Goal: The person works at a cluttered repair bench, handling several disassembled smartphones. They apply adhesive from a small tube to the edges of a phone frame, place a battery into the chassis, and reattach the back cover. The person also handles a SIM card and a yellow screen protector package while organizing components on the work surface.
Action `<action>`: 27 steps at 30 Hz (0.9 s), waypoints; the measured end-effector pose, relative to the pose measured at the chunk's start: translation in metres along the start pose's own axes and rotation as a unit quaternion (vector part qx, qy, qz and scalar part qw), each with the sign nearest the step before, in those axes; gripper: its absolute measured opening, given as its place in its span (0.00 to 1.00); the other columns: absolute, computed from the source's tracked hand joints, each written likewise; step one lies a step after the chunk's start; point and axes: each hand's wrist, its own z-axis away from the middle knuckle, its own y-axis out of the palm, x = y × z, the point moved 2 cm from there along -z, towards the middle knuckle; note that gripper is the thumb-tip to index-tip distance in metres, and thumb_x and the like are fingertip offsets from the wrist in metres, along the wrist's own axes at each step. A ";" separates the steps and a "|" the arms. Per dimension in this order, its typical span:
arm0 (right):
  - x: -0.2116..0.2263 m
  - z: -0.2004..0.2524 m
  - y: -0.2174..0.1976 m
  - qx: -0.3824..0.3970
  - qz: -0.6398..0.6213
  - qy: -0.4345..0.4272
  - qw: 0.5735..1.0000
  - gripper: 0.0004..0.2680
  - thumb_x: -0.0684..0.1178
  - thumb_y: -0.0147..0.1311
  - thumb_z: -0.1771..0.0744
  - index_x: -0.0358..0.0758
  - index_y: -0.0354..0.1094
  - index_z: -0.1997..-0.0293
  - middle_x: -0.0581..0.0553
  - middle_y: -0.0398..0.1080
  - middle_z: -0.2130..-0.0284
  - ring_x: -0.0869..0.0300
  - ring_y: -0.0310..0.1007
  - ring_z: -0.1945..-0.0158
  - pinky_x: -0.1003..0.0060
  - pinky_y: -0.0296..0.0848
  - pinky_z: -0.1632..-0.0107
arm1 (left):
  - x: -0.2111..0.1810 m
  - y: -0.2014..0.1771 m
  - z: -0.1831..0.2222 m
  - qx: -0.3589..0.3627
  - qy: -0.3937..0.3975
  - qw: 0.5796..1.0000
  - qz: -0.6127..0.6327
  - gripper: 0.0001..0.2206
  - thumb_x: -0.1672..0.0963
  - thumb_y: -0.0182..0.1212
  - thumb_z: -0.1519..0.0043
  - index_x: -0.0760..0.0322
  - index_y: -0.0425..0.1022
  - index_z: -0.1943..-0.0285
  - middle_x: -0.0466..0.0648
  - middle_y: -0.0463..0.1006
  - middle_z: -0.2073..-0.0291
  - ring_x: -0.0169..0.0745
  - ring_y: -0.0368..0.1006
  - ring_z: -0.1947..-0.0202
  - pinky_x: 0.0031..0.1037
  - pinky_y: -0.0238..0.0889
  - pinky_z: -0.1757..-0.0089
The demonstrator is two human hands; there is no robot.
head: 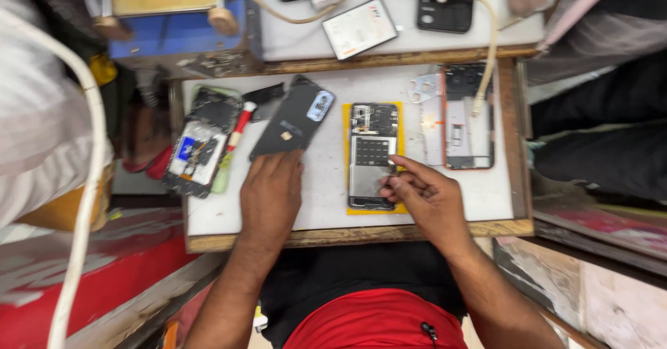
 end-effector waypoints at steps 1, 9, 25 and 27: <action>0.000 0.000 0.001 -0.006 0.007 -0.005 1.000 0.16 0.37 0.52 0.31 0.29 0.64 0.34 0.35 0.79 0.58 0.59 0.81 0.57 0.67 0.82 0.54 | 0.003 -0.002 -0.001 -0.003 -0.003 1.000 0.019 0.11 0.61 0.67 0.41 0.66 0.81 0.49 0.52 0.82 0.60 0.52 0.75 0.58 0.38 0.70 0.56; 0.006 0.001 0.003 -0.017 0.008 -0.007 1.000 0.16 0.37 0.52 0.31 0.29 0.63 0.35 0.34 0.79 0.59 0.59 0.81 0.58 0.67 0.82 0.55 | 0.020 0.006 -0.001 -0.002 -0.237 0.872 0.429 0.09 0.62 0.66 0.37 0.68 0.81 0.48 0.45 0.83 0.65 0.29 0.75 0.67 0.20 0.70 0.62; -0.001 0.001 -0.002 -0.006 -0.031 -0.008 0.999 0.14 0.35 0.55 0.32 0.28 0.66 0.39 0.37 0.78 0.59 0.60 0.81 0.59 0.68 0.82 0.54 | -0.061 0.022 -0.014 0.120 -0.076 0.911 0.387 0.07 0.63 0.61 0.35 0.65 0.79 0.50 0.49 0.82 0.61 0.35 0.79 0.65 0.25 0.72 0.62; -0.001 0.001 -0.003 -0.009 -0.056 0.009 0.998 0.14 0.35 0.55 0.33 0.29 0.65 0.40 0.37 0.78 0.59 0.60 0.81 0.59 0.68 0.81 0.54 | -0.068 0.017 -0.020 0.124 -0.028 0.920 0.371 0.09 0.64 0.59 0.34 0.63 0.79 0.48 0.50 0.81 0.59 0.38 0.80 0.62 0.26 0.73 0.62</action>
